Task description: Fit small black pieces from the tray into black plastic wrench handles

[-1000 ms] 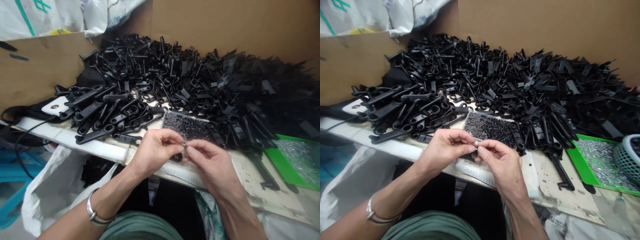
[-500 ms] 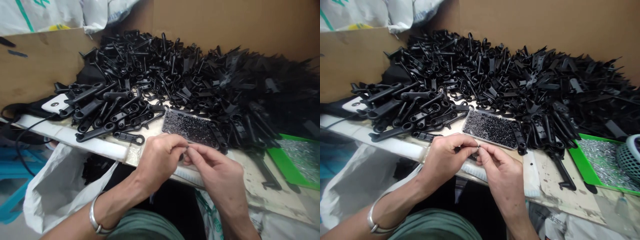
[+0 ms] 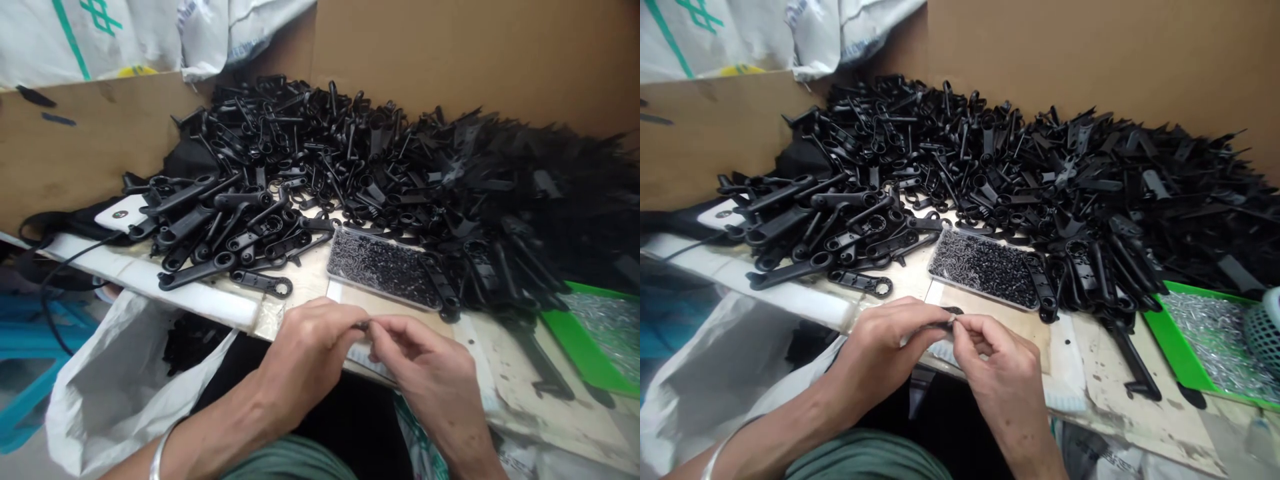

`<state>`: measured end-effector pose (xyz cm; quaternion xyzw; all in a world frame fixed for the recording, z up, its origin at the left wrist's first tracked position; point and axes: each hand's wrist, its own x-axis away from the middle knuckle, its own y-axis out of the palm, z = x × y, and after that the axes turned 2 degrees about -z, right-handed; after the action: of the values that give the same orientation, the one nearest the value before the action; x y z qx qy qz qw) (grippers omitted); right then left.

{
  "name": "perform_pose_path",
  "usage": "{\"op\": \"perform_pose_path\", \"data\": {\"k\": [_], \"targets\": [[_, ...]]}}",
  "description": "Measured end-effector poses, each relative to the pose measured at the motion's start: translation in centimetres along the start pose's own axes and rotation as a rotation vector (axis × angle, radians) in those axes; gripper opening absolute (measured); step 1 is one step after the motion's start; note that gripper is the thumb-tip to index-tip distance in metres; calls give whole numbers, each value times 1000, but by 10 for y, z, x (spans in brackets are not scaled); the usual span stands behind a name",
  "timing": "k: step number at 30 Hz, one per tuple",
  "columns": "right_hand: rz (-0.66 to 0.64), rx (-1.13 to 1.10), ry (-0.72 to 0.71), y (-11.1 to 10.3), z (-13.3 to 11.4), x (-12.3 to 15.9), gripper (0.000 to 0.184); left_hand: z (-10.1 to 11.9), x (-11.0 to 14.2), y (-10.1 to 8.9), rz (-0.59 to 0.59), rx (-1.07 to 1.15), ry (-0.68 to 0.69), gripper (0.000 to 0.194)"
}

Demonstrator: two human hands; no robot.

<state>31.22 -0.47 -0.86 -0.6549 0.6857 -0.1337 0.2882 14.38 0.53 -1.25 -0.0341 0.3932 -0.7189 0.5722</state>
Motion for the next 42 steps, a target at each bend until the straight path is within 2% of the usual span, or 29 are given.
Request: {"op": "perform_pose_path", "data": {"k": [3,5,7,9,13,18,26,30,34,38,40,42], "targets": [[8,-4,57,-6,6,1,12,-7,9,-14,-27,-255,110,21],[8,22,74,-11,10,1,11,-12,11,-22,-117,-446,98,24],[-10,64,62,-13,13,1,11,-16,10,-25,-219,-541,43,20],[-35,105,32,-12,15,2,11,-18,9,-24,-272,-533,16,16],[-70,169,-41,-9,16,2,12,-17,13,-18,-279,-430,18,12],[-104,275,-151,-7,16,3,10,-17,18,-14,-256,-349,-33,13],[-118,410,-356,-1,9,5,14,-21,19,-12,-206,-329,14,23],[-149,500,-410,0,7,6,17,-22,19,-9,-176,-324,26,24],[-219,601,-411,4,0,8,22,-23,19,-8,-169,-312,12,24],[-188,749,-334,13,-11,12,26,-22,20,-7,-128,-299,8,17],[-157,732,-263,15,-13,11,26,-21,20,-6,-145,-288,10,14],[-189,593,-148,12,-13,8,24,-20,20,-4,-216,-247,22,17]]}}
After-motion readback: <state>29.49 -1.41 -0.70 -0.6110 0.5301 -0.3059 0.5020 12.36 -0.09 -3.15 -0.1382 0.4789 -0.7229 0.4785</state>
